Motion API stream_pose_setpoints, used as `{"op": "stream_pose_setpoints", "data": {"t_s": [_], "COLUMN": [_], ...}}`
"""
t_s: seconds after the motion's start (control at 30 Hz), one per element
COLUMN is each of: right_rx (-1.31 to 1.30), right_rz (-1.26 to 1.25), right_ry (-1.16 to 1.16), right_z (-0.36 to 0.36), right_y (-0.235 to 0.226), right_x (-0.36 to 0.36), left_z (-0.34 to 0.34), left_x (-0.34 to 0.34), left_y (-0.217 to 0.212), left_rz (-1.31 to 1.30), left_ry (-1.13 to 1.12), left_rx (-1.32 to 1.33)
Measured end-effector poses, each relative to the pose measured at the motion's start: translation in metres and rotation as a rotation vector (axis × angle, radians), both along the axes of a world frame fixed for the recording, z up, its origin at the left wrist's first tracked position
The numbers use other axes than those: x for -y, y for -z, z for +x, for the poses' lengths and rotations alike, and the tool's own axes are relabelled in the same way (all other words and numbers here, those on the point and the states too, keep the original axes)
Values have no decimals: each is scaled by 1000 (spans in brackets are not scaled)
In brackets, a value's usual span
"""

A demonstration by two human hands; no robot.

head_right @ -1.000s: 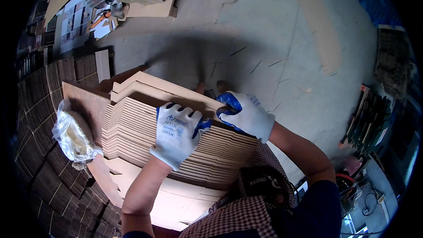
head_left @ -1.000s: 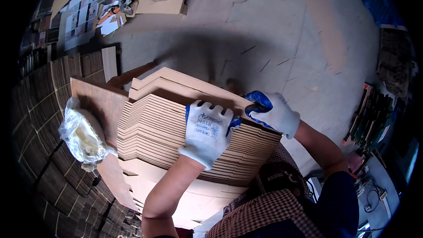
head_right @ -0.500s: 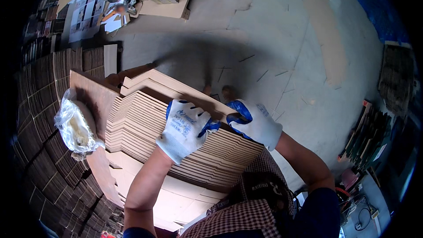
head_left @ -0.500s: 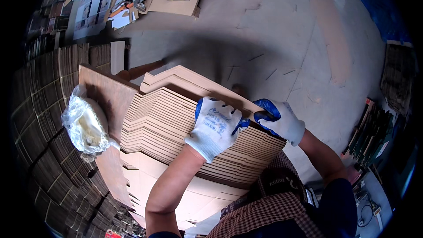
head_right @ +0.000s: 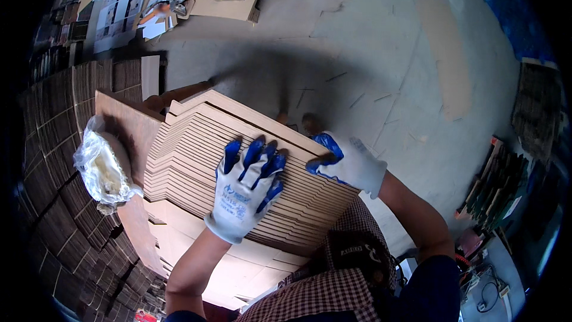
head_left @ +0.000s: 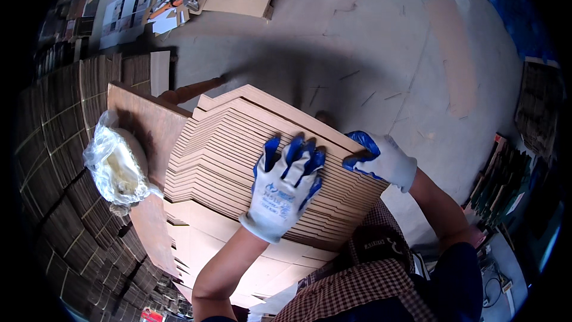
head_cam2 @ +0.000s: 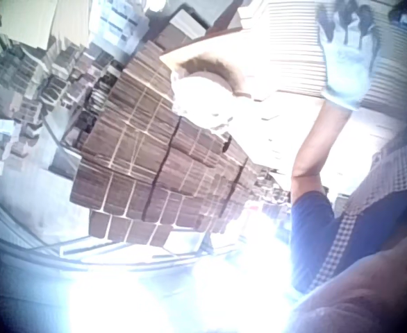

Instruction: The person folds printed cardboard box blanks into shape and stacks them. They then retrieve flat corrugated cardboard sheets, place them on a table, and repeatedly fold and stack them into a growing pile.

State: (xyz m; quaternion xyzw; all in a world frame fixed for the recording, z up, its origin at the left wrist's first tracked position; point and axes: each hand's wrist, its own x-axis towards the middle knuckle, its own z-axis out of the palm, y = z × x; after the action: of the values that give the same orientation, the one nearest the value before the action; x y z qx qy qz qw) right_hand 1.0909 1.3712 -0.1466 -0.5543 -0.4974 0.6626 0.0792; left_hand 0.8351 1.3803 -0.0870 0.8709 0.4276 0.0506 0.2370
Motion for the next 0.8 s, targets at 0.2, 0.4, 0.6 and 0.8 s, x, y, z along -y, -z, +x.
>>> {"op": "stream_pose_setpoints", "data": {"t_s": [0.2,0.4,0.6,0.8], "right_rx": [-206,-140,-12,-20], "right_rz": [-266,-158,-137,-77], "right_ry": [94,-52,-60,-35], "right_z": [11,3,-4,-5], "right_y": [25,11,-5,-5], "right_x": [-1,-14,-11,-6], "left_z": [-21,-5,14,27], "left_x": [15,5,4,1], "left_y": [-2,-3,7,5], "left_rz": [-64,-73,13,67], "left_ry": [-31,46,145,136], "left_rx": [128,163,31,9]}}
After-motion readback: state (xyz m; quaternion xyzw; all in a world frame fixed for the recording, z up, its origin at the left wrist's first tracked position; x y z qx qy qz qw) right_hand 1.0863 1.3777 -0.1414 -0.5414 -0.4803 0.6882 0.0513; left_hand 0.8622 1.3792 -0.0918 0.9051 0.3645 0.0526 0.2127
